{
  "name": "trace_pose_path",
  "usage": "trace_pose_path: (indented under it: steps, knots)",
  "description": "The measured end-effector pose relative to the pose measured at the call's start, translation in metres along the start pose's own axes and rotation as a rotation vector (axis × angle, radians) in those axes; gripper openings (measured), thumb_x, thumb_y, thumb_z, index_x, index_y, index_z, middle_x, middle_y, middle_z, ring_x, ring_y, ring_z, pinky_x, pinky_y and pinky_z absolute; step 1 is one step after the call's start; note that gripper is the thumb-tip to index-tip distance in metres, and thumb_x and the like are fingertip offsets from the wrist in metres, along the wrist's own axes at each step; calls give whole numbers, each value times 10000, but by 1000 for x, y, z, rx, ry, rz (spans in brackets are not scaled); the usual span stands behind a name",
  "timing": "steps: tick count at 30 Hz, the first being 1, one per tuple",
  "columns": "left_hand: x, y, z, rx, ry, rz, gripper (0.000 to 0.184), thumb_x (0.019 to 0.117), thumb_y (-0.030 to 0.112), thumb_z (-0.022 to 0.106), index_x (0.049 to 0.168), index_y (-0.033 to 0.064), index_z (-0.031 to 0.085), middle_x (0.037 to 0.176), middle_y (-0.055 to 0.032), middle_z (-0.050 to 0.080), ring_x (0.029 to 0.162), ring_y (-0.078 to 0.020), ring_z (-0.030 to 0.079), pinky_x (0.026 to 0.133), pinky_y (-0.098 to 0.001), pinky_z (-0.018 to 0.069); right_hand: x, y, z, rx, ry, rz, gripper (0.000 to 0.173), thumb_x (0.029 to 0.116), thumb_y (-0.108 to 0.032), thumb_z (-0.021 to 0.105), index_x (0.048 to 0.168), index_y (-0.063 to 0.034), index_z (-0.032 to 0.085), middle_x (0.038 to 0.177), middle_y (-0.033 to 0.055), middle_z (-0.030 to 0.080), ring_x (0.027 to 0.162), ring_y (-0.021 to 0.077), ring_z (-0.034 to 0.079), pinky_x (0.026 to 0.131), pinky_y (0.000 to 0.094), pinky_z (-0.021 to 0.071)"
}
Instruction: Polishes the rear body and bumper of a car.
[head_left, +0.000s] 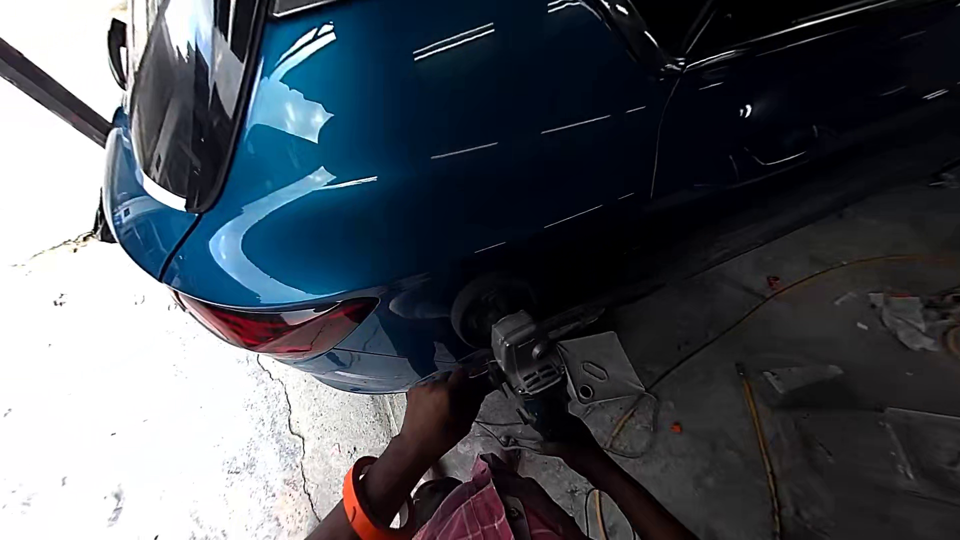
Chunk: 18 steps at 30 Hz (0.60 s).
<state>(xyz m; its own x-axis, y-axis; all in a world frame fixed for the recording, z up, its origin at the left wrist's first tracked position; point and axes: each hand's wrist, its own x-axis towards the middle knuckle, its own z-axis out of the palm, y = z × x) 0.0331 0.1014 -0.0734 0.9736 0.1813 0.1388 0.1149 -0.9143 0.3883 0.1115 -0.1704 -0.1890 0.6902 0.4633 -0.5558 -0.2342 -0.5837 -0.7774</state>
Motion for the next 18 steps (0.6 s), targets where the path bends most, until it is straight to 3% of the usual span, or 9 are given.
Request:
trace_pose_path:
  steps: [3,5,9,14,18]
  knots:
    - [-48,-35,-8,-2,17,-210,315,894,412,686,811,108,689,646,-32,639,590,-215,660,541,-484,553,6,-22,12,-243,-63,-124,644,765,-238,853,1313,4,616,1233,155,692,1182,239,653,1072,434,501]
    - [-84,-54,-4,-26,85,-334,298,835,370,691,806,73,695,643,-52,645,589,-231,662,549,-504,546,10,-48,18,-433,-110,-151,540,824,-301,785,1267,-29,640,1190,169,691,1159,311,651,1032,515,500]
    - [-129,-71,3,-26,209,-454,343,802,350,707,844,10,696,669,-85,660,607,-237,669,576,-496,550,21,-69,35,-521,-191,-207,495,834,-293,763,1262,-66,663,1216,172,682,1172,351,636,1014,568,492]
    - [-82,-24,6,57,95,-297,326,829,305,702,832,-21,698,657,-147,655,580,-320,668,543,-547,534,27,-16,16,-346,-53,-251,541,828,-335,790,1257,-34,655,1201,186,687,1164,338,643,1033,538,486]
    - [-7,27,9,136,43,-41,391,899,441,640,797,68,697,623,-59,634,538,-237,650,477,-475,523,23,29,-12,-18,30,-204,642,805,-333,849,1311,-6,626,1255,147,687,1202,219,641,1097,412,480]
